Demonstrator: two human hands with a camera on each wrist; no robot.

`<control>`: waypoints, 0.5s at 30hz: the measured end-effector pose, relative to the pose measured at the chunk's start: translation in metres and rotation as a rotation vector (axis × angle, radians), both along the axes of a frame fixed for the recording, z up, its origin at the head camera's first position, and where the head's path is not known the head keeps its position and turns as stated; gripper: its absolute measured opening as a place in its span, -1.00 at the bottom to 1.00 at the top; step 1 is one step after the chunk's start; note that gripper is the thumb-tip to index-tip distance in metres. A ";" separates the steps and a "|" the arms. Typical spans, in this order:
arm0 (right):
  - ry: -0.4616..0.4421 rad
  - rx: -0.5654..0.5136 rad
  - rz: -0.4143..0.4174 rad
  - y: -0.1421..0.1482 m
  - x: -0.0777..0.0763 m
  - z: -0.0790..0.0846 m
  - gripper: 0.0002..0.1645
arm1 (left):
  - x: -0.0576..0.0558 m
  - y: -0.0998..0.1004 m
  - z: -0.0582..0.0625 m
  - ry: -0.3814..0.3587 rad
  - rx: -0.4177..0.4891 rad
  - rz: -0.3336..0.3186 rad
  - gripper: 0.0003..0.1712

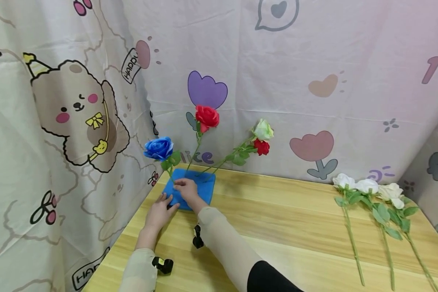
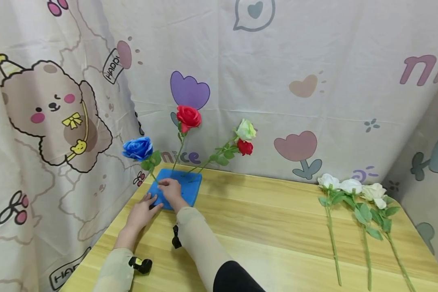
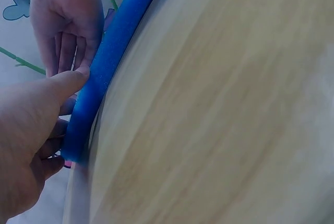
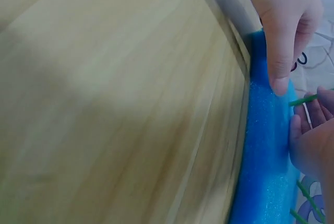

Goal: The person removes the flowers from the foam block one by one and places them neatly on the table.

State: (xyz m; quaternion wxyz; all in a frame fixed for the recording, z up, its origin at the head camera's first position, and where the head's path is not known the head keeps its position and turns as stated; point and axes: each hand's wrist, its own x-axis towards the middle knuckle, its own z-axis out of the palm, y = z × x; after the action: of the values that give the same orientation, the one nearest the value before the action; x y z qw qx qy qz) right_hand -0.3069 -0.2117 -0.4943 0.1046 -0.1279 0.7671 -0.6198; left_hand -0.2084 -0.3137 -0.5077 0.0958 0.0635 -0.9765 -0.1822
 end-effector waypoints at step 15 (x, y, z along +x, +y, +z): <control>0.069 0.028 -0.019 0.008 -0.004 0.006 -0.84 | 0.000 -0.002 -0.001 0.017 0.021 0.001 -0.29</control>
State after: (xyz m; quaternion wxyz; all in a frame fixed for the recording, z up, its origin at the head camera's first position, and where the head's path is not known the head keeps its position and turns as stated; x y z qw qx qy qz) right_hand -0.3105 -0.2036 -0.4878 0.0739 -0.1403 0.7801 -0.6052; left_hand -0.2087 -0.3154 -0.5091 0.1036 0.0633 -0.9737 -0.1931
